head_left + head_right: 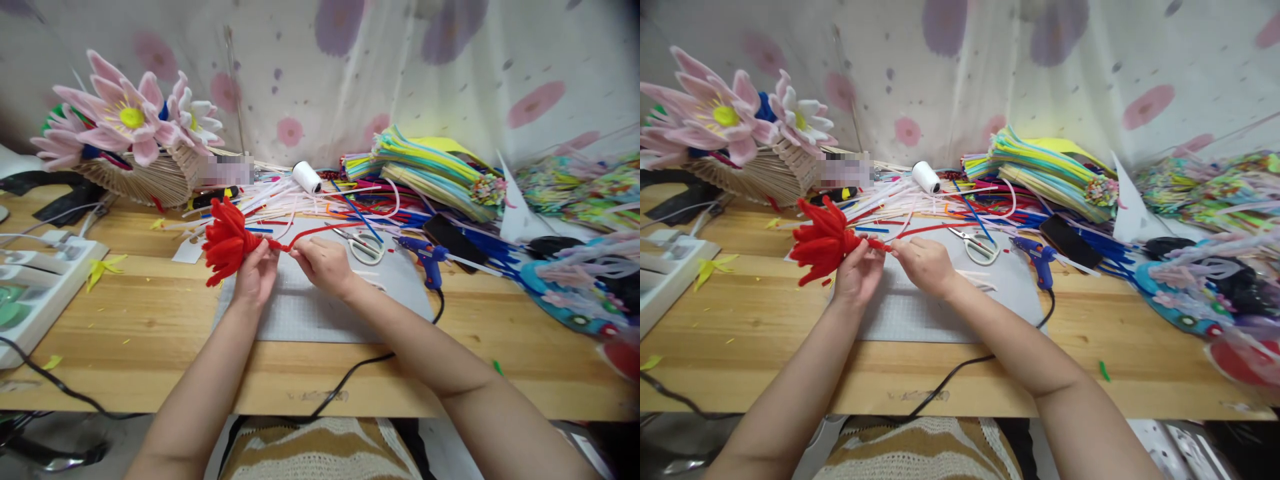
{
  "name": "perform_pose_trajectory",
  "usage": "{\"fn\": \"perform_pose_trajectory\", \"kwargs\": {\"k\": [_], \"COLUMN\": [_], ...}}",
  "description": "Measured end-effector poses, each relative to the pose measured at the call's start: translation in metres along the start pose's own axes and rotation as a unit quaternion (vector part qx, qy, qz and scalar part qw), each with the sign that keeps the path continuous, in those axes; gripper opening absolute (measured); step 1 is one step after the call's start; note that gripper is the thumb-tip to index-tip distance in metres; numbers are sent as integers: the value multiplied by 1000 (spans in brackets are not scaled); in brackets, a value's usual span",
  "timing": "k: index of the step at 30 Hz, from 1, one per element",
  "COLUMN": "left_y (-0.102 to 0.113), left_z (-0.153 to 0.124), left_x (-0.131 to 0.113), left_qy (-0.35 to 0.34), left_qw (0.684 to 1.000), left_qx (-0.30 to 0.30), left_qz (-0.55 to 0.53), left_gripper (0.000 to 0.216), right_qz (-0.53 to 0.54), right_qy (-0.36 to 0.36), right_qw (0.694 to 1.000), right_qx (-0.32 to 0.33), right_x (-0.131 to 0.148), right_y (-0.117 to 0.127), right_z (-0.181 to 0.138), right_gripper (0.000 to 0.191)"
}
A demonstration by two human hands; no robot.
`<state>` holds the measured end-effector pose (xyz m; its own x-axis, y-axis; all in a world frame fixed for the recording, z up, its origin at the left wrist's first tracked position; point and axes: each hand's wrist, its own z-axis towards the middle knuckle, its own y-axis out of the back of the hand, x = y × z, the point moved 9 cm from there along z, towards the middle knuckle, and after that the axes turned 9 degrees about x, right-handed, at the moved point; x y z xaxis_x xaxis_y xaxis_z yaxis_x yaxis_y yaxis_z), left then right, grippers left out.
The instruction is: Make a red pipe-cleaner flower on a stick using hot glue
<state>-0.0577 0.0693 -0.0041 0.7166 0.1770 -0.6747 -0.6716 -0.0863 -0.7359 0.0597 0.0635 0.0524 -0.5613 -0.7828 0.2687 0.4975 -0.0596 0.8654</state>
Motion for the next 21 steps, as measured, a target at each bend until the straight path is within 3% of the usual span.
{"fn": "perform_pose_trajectory", "kwargs": {"k": [3,5,9,12,21], "left_y": [9,13,20,25,19], "left_z": [-5,-7,-3,-1,2], "left_x": [14,15,5,0,6], "left_qy": [43,40,-16,-42,-18], "left_qw": [995,993,994,990,991], "left_qx": [-85,-108,-106,-116,-81], "left_qz": [-38,-29,24,67,104], "left_gripper": [16,18,25,26,28], "right_qz": [-55,-66,-40,2,62], "right_qy": [0,2,-14,-36,7], "right_qw": [998,997,999,999,998], "right_qx": [-25,-31,-16,-17,10], "right_x": [-3,-6,-15,-22,-15], "right_y": [-2,-4,-7,-3,18], "right_z": [-2,-3,-2,-1,22], "right_gripper": [28,29,39,33,19]}}
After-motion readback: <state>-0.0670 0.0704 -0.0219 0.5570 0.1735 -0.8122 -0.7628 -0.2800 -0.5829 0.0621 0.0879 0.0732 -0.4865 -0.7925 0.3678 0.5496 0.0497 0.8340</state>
